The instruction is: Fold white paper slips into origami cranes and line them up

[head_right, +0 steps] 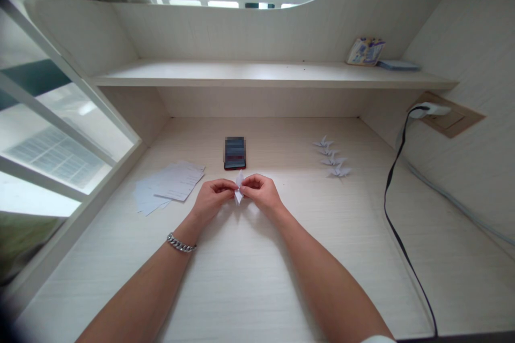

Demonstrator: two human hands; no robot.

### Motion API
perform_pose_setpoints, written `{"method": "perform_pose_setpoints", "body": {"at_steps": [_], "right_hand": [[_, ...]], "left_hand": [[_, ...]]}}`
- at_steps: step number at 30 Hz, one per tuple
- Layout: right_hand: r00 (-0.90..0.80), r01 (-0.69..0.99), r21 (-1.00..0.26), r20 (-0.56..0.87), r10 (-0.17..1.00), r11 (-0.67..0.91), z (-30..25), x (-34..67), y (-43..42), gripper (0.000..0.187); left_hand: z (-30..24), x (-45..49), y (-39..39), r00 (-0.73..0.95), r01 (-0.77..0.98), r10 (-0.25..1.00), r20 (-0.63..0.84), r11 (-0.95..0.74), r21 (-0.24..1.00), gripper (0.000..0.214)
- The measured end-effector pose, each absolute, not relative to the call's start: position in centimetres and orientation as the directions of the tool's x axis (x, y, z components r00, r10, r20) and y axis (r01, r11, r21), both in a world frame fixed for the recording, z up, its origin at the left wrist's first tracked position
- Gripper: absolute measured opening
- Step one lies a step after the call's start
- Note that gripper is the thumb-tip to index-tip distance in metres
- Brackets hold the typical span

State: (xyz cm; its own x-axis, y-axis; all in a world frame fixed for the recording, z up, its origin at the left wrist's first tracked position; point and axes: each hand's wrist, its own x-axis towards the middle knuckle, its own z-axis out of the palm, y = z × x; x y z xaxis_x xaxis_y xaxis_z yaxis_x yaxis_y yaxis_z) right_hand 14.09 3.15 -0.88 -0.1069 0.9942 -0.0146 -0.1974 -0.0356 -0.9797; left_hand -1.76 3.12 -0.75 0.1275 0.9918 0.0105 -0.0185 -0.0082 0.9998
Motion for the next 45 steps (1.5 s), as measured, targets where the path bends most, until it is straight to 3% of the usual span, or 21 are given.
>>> {"method": "perform_pose_setpoints", "body": {"at_steps": [5, 22, 45], "right_hand": [[-0.084, -0.167, -0.986, -0.002, 0.996, -0.016, -1.28, 13.98, 3.24, 0.021], [-0.068, -0.166, -0.986, 0.007, 0.998, -0.004, -1.25, 14.09, 3.36, 0.027], [-0.051, -0.15, -0.989, -0.006, 0.999, -0.013, -1.4, 13.92, 3.33, 0.031]], "left_hand": [[-0.78, -1.6, 3.18, 0.12, -0.113, 0.993, -0.002, 0.016, 0.994, 0.012], [-1.04, -1.48, 3.24, 0.099, -0.143, 0.994, 0.05, -0.036, 0.989, 0.023], [-0.99, -1.47, 3.09, 0.109, -0.095, 0.989, 0.1, -0.09, 0.991, 0.029]]}}
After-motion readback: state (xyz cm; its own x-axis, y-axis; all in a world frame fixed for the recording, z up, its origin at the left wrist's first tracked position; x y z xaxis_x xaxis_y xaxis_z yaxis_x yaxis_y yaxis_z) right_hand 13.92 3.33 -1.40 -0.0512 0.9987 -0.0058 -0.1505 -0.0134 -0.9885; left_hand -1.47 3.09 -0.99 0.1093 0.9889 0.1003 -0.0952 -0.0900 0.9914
